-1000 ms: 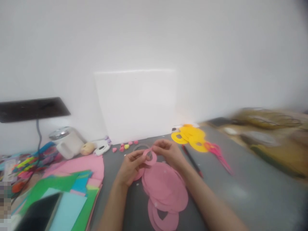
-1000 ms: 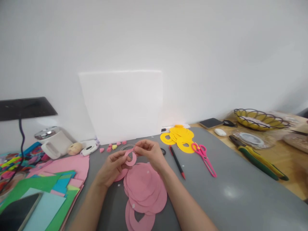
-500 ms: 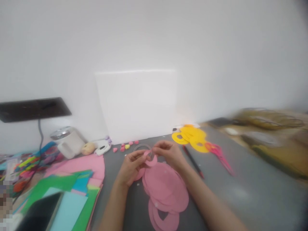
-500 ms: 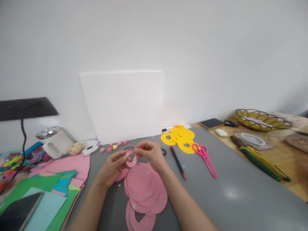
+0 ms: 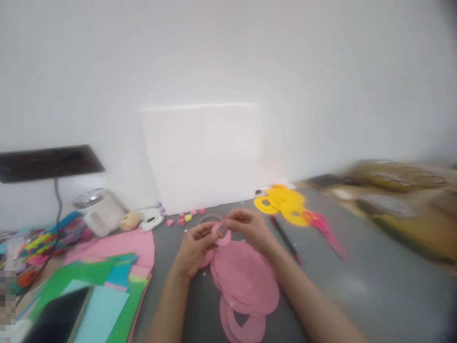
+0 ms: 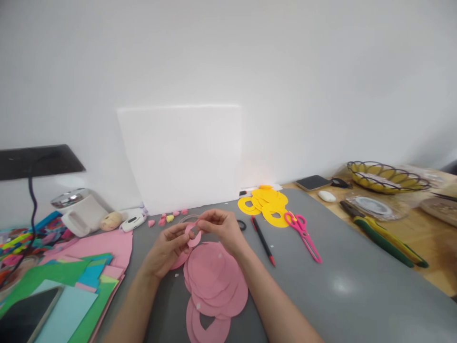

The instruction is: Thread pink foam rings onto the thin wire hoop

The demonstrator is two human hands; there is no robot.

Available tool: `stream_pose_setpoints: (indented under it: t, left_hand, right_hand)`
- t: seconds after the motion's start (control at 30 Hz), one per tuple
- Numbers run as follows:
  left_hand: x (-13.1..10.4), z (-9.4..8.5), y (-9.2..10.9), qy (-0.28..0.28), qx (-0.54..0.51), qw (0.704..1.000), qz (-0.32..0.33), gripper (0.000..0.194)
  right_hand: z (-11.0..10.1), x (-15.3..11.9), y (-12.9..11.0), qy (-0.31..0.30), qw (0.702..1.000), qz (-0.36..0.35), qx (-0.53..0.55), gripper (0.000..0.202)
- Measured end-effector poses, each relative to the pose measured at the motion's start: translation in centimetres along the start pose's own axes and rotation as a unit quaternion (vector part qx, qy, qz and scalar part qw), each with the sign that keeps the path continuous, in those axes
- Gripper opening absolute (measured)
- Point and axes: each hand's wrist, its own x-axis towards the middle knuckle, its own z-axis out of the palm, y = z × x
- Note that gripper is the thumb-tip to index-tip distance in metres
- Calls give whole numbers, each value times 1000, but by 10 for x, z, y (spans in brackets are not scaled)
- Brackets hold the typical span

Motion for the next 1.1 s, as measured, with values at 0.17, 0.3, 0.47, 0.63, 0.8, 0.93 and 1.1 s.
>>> stream_pose_setpoints:
  t: [0.17, 0.3, 0.47, 0.63, 0.8, 0.93, 1.1]
  left_hand:
    - [1, -1, -1, 7, 11, 1000, -9, 24]
    - [0, 0, -1, 10, 11, 1000, -26, 22]
    - [0, 1, -1, 11, 10, 1000, -23, 26]
    - [0, -2, -2, 9, 6, 1000, -16, 31]
    - [1, -1, -1, 7, 0, 1000, -18, 32]
    - [0, 0, -1, 6, 3, 1000, -23, 30]
    - [1, 0, -2, -3, 10, 1000, -24, 29]
  right_hand:
    - [3, -2, -3, -13, 1000, 6, 5, 22]
    - [3, -2, -3, -5, 1000, 8, -3, 25]
    - [1, 0, 1, -2, 1000, -1, 2, 23]
    - [2, 0, -5, 7, 999, 2, -32, 19]
    - [2, 0, -7, 0, 999, -2, -44, 22]
    - [2, -1, -3, -21, 1000, 6, -8, 22]
    - [5, -3, -5, -42, 999, 16, 16, 24]
